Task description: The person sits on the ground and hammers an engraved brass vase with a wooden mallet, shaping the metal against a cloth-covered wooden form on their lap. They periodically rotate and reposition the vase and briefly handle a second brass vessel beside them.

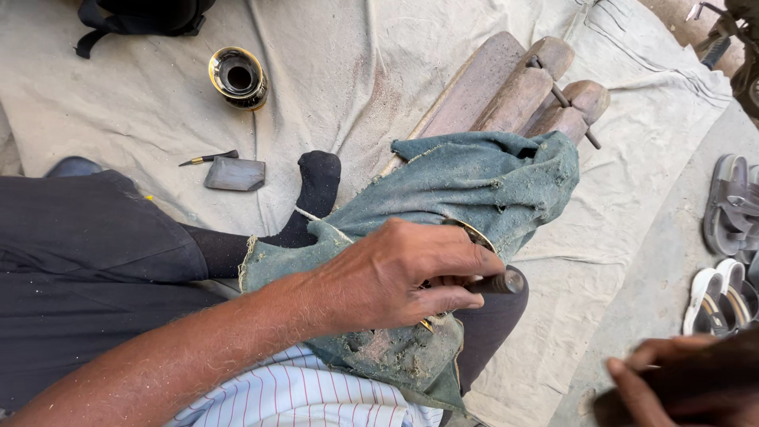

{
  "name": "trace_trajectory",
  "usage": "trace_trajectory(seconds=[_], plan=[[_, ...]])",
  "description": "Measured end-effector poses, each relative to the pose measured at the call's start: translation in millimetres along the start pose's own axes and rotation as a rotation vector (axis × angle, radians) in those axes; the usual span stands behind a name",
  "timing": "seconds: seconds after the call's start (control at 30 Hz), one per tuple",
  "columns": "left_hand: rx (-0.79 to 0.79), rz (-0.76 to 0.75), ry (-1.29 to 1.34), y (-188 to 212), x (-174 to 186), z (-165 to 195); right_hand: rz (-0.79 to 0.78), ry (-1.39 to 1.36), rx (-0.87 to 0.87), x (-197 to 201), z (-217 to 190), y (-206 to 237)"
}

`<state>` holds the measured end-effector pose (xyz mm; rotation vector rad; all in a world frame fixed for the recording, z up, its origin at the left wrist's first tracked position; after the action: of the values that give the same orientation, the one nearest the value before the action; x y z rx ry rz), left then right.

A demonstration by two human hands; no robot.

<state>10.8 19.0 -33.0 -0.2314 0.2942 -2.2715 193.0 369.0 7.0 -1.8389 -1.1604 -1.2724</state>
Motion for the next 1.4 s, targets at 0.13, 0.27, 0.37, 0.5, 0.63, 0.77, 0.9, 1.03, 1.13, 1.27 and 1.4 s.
trace_trajectory(seconds=[0.13, 0.27, 0.37, 0.5, 0.63, 0.77, 0.9, 1.03, 1.13, 1.27, 1.4], plan=[[0.061, -0.101, -0.066, -7, -12, 6, -0.102, -0.248, -0.316, -32, -24, 31], [0.043, -0.109, -0.136, -13, -19, 13, -0.092, -0.471, -0.37, -59, -35, 54], [0.037, -0.134, -0.206, -16, -23, 19, -0.099, -0.462, -0.491, -68, -25, 67], [0.102, -0.155, -0.25, -19, -22, 26, -0.126, -0.468, -0.543, -77, -2, 79], [0.04, -0.116, -0.306, -21, -12, 31, -0.119, -0.405, -0.563, -87, 18, 89], [0.109, -0.074, -0.278, -11, -10, 27, -0.09, -0.486, -0.443, -79, 29, 85], [0.18, -0.024, -0.261, 0, -9, 17, -0.089, -0.294, 0.008, -54, 37, 60], [0.256, 0.06, -0.211, 10, -7, 10, -0.084, 0.086, -0.066, -45, 59, 39], [0.279, 0.176, -0.176, 18, -8, 7, 0.011, -0.319, -0.055, -34, 65, 21], [0.322, 0.272, -0.118, 27, -10, 2, -0.255, 0.434, -0.191, -18, 76, -3], [0.183, 0.176, -0.075, 19, -6, 0, -0.244, 0.286, -0.104, -9, 76, -11]])
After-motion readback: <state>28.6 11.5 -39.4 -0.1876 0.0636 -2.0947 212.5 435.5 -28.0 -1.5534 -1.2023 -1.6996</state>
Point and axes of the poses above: each hand's wrist, its own y-axis away from the middle knuckle, its own x-axis out of the back of the hand, z = x × y, the point moved 3 cm from there along -y, towards the middle knuckle, and after that the axes turned 5 degrees about z, right-handed, at the moved point
